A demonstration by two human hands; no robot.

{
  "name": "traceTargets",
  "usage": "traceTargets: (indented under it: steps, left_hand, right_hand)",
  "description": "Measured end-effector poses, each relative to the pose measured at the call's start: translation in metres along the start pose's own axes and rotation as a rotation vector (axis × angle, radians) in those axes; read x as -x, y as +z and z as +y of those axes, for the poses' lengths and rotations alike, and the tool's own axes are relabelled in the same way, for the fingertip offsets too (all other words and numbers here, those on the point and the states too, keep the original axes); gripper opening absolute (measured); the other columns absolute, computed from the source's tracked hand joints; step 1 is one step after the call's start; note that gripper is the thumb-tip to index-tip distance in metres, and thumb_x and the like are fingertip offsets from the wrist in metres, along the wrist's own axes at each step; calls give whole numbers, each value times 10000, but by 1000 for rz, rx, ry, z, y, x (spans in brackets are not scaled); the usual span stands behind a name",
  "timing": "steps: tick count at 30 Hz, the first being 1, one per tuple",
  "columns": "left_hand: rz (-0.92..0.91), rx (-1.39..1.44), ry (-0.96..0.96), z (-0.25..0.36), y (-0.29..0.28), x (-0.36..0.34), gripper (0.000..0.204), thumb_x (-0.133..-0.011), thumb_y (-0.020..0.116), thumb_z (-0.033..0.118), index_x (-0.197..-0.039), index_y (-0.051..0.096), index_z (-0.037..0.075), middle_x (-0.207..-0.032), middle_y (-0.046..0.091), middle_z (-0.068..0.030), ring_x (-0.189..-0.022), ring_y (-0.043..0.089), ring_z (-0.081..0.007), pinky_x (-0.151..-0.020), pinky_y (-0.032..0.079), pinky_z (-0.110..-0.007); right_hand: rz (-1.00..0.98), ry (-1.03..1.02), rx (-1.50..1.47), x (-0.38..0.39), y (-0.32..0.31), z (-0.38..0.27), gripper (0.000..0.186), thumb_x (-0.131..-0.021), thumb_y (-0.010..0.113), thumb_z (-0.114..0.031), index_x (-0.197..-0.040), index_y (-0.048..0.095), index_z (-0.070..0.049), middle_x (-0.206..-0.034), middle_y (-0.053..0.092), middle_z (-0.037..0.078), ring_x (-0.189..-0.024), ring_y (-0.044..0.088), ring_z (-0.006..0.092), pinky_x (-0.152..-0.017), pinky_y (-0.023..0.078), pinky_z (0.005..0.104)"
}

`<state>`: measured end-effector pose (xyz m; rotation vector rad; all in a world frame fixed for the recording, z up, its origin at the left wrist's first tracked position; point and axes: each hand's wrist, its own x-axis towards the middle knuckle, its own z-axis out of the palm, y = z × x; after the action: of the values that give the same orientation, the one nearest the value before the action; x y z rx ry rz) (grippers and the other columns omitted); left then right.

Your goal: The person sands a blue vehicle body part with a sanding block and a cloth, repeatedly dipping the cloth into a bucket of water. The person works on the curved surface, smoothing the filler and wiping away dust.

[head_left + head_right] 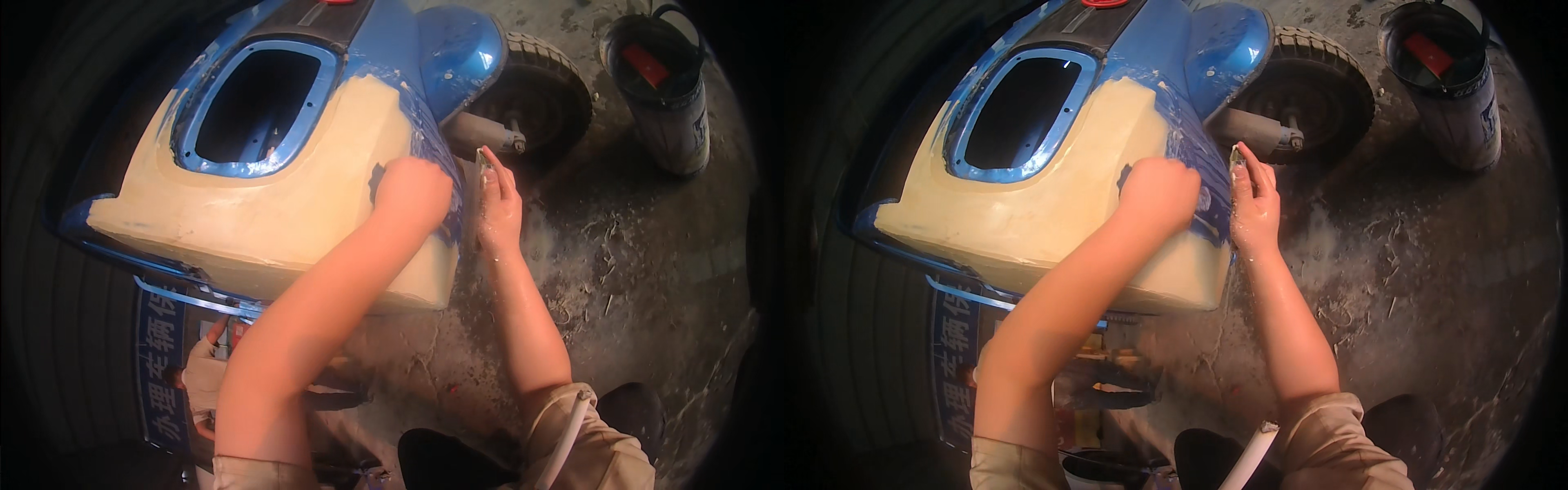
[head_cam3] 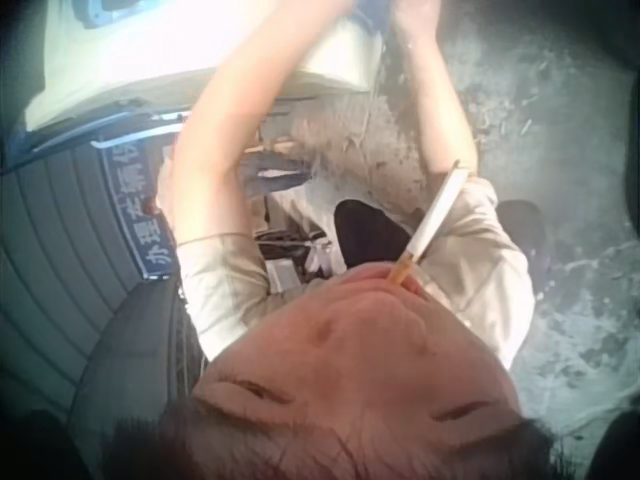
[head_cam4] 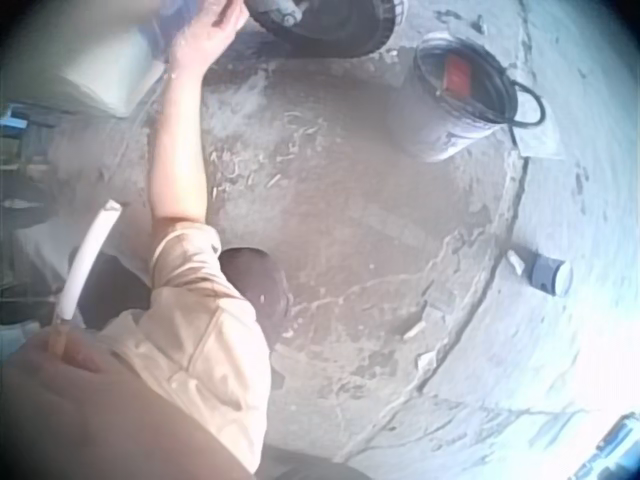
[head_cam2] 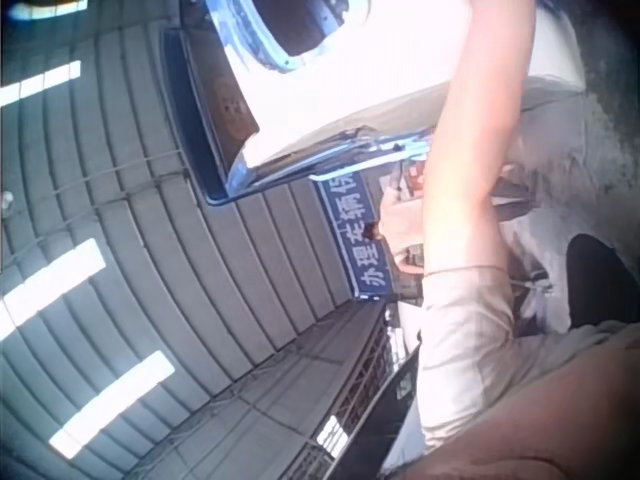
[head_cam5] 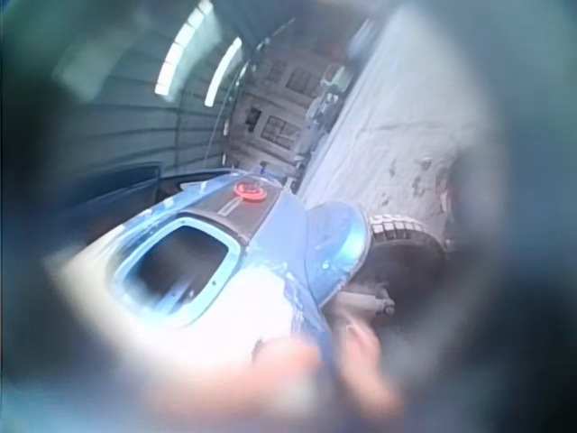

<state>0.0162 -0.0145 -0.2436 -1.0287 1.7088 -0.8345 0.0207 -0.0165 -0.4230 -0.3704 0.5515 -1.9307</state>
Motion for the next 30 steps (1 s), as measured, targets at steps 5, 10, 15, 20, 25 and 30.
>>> traceTargets:
  steps: [5, 10, 15, 20, 25, 30]
  left_hand:
    - [133, 106, -25, 7, 11, 32, 132, -791, 711, 160, -909, 721, 102, -864, 715, -108, -842, 715, -290, -726, 566, -416]
    - [214, 137, -22, 9, 18, 62, 136, -787, 715, 178, -902, 691, 109, -845, 679, -96, -820, 691, -292, -700, 549, -427]
    - [256, 130, -16, 20, 28, 91, 163, -745, 723, 181, -874, 657, 106, -814, 639, -89, -785, 659, -285, -665, 522, -419]
    - [289, 144, -39, 32, 30, 117, 179, -725, 727, 169, -859, 623, 113, -798, 598, -85, -769, 629, -290, -651, 505, -419]
    - [304, 306, -107, 44, 36, 143, 191, -775, 763, 227, -836, 616, 122, -791, 581, -84, -750, 616, -302, -633, 505, -430]
    - [512, 671, -185, 74, 43, 148, 229, -751, 825, 272, -845, 659, 143, -813, 600, -67, -746, 648, -276, -625, 537, -399]
  right_hand:
    - [7, -6, 60, -3, -9, 16, 363, -1080, 595, -240, -1391, 655, -64, -1153, 579, 42, -1035, 523, 133, -967, 424, 266]
    - [11, -6, 101, -1, -14, 30, 370, -1086, 577, -248, -1400, 649, -66, -1140, 578, 37, -1018, 518, 126, -951, 423, 261]
    - [21, 73, 61, 4, -16, 35, 376, -1096, 558, -262, -1401, 645, -61, -1117, 565, 18, -996, 503, 117, -936, 416, 254]
    - [26, 150, -2, -1, -23, 30, 394, -1110, 538, -301, -1408, 645, -67, -1150, 586, 9, -1005, 516, 113, -952, 412, 246]
    - [7, 235, -209, -1, -31, 22, 427, -1113, 534, -350, -1433, 634, -85, -1293, 658, 31, -1087, 574, 118, -1003, 440, 271]
    - [-19, 451, -347, 5, -42, 8, 577, -1107, 394, -552, -1471, 606, -158, -1216, 677, 68, -1004, 632, 176, -873, 544, 334]
